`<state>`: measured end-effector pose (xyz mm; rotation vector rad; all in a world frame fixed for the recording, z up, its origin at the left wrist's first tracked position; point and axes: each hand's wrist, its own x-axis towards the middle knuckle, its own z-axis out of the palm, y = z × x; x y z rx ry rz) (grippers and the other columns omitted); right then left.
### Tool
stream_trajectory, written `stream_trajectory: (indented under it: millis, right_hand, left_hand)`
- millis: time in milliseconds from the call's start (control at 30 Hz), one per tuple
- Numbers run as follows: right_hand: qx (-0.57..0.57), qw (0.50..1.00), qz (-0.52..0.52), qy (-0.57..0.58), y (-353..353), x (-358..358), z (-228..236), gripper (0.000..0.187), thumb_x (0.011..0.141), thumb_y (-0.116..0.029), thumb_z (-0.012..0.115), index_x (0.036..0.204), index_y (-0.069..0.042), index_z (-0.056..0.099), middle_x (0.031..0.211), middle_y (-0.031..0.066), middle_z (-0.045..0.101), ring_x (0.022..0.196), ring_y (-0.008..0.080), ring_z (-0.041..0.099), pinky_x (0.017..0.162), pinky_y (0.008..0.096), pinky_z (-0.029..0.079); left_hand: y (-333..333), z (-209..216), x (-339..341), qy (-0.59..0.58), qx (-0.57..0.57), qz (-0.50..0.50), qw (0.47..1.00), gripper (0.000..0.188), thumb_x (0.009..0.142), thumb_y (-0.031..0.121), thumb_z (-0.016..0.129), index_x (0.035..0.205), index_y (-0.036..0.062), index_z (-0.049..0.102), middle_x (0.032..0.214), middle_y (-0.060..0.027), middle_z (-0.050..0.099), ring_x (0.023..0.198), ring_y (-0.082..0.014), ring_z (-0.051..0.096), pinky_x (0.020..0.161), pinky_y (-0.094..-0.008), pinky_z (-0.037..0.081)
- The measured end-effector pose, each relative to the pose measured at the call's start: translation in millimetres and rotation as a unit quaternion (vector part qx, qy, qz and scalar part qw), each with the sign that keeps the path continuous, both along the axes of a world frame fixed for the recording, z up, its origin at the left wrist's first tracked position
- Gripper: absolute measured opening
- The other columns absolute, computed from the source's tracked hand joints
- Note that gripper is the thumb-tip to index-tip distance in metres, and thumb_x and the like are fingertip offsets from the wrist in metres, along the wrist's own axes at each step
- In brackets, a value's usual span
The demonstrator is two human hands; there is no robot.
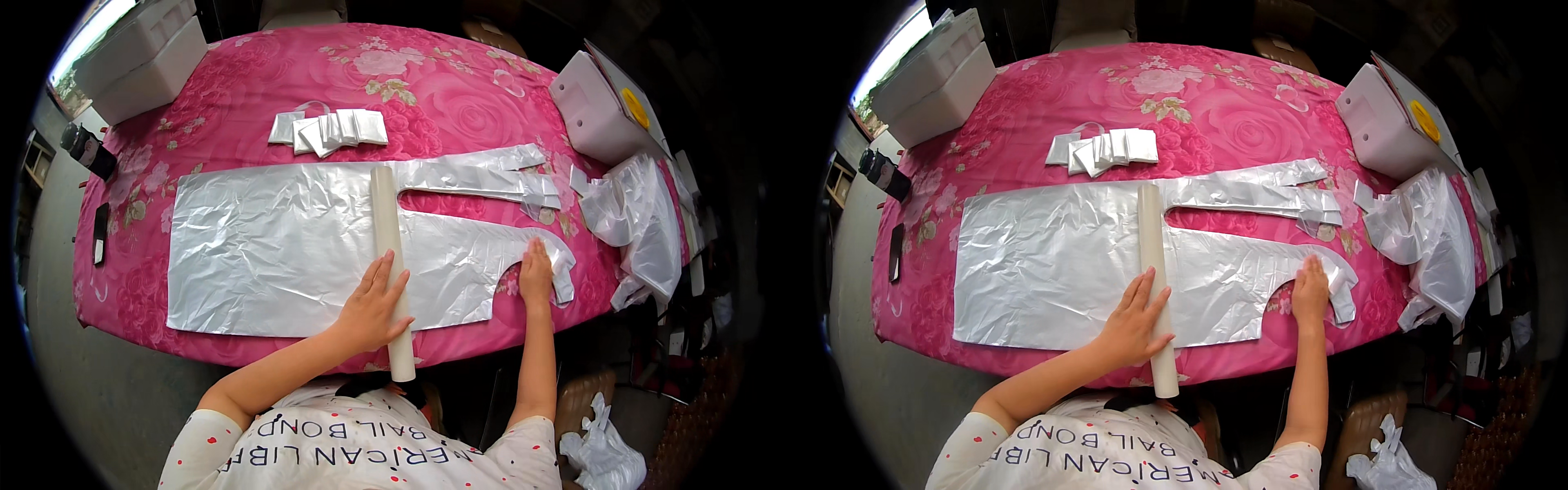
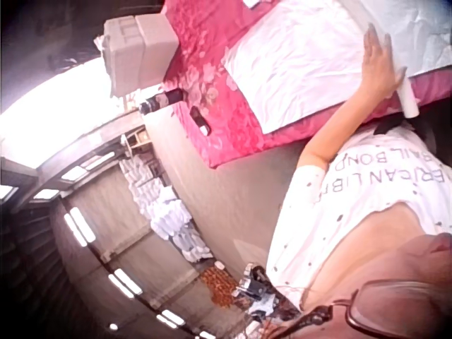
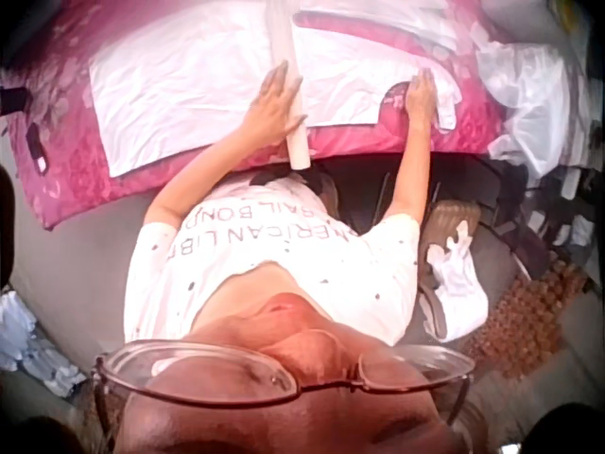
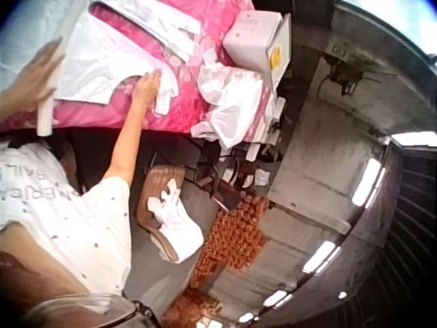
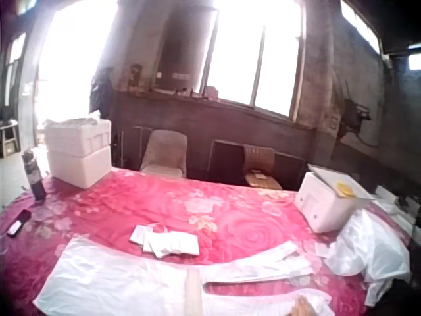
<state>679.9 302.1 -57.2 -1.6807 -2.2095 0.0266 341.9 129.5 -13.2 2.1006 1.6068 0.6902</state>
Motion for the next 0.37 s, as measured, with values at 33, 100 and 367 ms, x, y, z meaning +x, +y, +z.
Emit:
stream_trajectory:
  millis: [33, 100, 367]
  right_hand:
    - [0.019, 0.998, -0.06, -0.017, 4.5, 18.4, -5.2, 0.038, 0.092, -0.018, 0.044, 0.12, 0.006, 0.053, 0.127, 0.0232, 0.051, 0.121, 0.0358, 0.045, 0.104, 0.0406, 0.032]
    - [0.033, 0.993, -0.111, -0.036, 9.8, 42.2, -8.6, 0.035, 0.091, -0.017, 0.046, 0.117, 0.005, 0.056, 0.123, 0.0217, 0.054, 0.119, 0.0344, 0.048, 0.103, 0.0404, 0.035]
    - [0.005, 0.987, -0.157, -0.035, -25.1, -22.3, 57.5, 0.034, 0.075, -0.022, 0.07, 0.106, -0.01, 0.067, 0.115, 0.0172, 0.061, 0.112, 0.0256, 0.056, 0.107, 0.0481, 0.024]
  left_hand:
    - [0.3, -0.6, 3.2, 0.018, 0.015, 0.0, 1.0, 0.071, 0.078, 0.036, 0.064, 0.134, 0.0002, 0.039, 0.145, -0.0307, 0.014, 0.135, -0.0448, 0.016, 0.11, -0.0449, 0.02]
    - [1.2, -0.3, 6.3, 0.044, 0.032, 0.004, 0.998, 0.07, 0.078, 0.036, 0.063, 0.134, 0.0011, 0.04, 0.145, -0.0302, 0.015, 0.135, -0.0436, 0.016, 0.11, -0.0441, 0.021]
    - [2.3, -6.5, 6.6, 0.035, 0.017, 0.006, 0.999, 0.072, 0.077, 0.04, 0.063, 0.134, 0.0023, 0.04, 0.148, -0.0255, 0.012, 0.139, -0.0378, 0.009, 0.112, -0.043, 0.015]
